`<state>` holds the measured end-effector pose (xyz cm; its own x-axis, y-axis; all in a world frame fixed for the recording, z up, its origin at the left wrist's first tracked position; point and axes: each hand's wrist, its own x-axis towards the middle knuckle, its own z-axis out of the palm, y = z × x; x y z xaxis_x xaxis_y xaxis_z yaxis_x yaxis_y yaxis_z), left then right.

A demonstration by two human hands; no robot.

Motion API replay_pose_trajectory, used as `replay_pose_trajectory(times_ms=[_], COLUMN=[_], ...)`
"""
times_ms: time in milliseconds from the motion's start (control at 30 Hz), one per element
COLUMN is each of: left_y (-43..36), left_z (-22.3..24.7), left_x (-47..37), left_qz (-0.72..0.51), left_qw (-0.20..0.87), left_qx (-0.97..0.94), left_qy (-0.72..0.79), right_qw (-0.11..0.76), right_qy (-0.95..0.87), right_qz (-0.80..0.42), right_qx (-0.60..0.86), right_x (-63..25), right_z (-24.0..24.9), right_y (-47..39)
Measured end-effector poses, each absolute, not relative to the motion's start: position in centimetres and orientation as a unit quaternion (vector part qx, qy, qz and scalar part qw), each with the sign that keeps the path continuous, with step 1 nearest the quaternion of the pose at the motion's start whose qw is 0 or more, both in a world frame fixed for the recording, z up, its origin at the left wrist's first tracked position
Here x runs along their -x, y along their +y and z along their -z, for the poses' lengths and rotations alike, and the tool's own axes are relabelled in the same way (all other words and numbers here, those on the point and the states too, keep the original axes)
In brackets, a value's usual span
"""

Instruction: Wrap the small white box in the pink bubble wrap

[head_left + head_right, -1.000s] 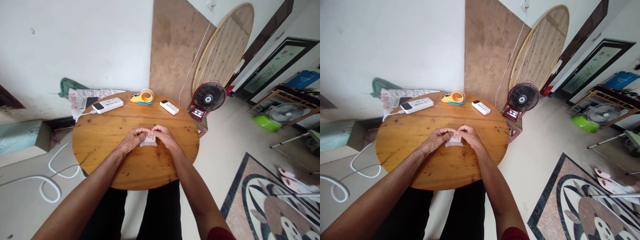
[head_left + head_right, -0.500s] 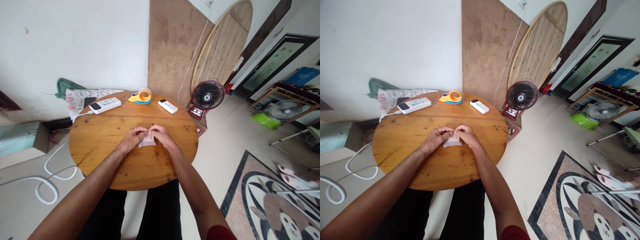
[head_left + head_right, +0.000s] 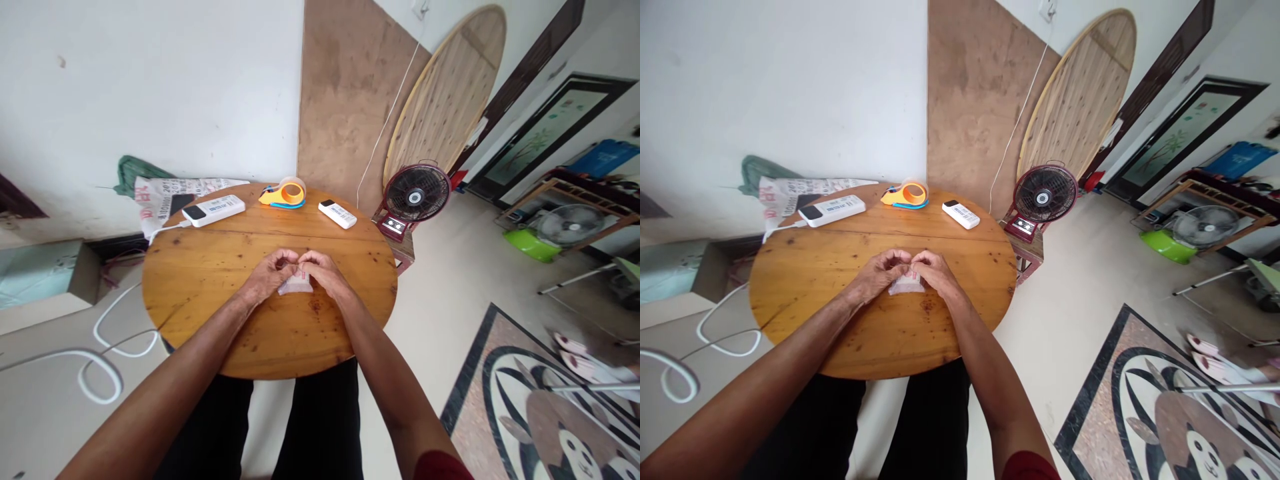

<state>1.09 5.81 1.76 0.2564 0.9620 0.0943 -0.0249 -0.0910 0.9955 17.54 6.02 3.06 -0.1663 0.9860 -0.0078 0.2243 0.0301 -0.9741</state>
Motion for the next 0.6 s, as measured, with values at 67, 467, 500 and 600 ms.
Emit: replay_pose_trajectory(times_ms=[67, 467, 500, 600], left_y=[5.76, 5.91, 5.89, 5.78], left_z=[-1.72, -1.43, -1.43, -1.50], left_x=[-1.11, -1.28, -1.25, -1.15], left_qz=[-0.461, -0.460, -0.460, -0.461], left_qw=[0.545, 0.565, 0.566, 0.566], left_qx=[-0.576, -0.565, -0.564, -0.563], left_qy=[0.398, 0.387, 0.387, 0.387], right_qw=[0.397, 0.386, 0.388, 0.387], right_qy=[-0.599, -0.612, -0.611, -0.613], right_qz=[-0.477, -0.451, -0.454, -0.470], right_qx=[0.506, 0.523, 0.520, 0.504], right_x=[-17.56, -17.49, -17.50, -17.65], right_z=[-3.01, -3.20, -3.25, -3.27], right_y=[6.01, 6.01, 5.97, 5.90])
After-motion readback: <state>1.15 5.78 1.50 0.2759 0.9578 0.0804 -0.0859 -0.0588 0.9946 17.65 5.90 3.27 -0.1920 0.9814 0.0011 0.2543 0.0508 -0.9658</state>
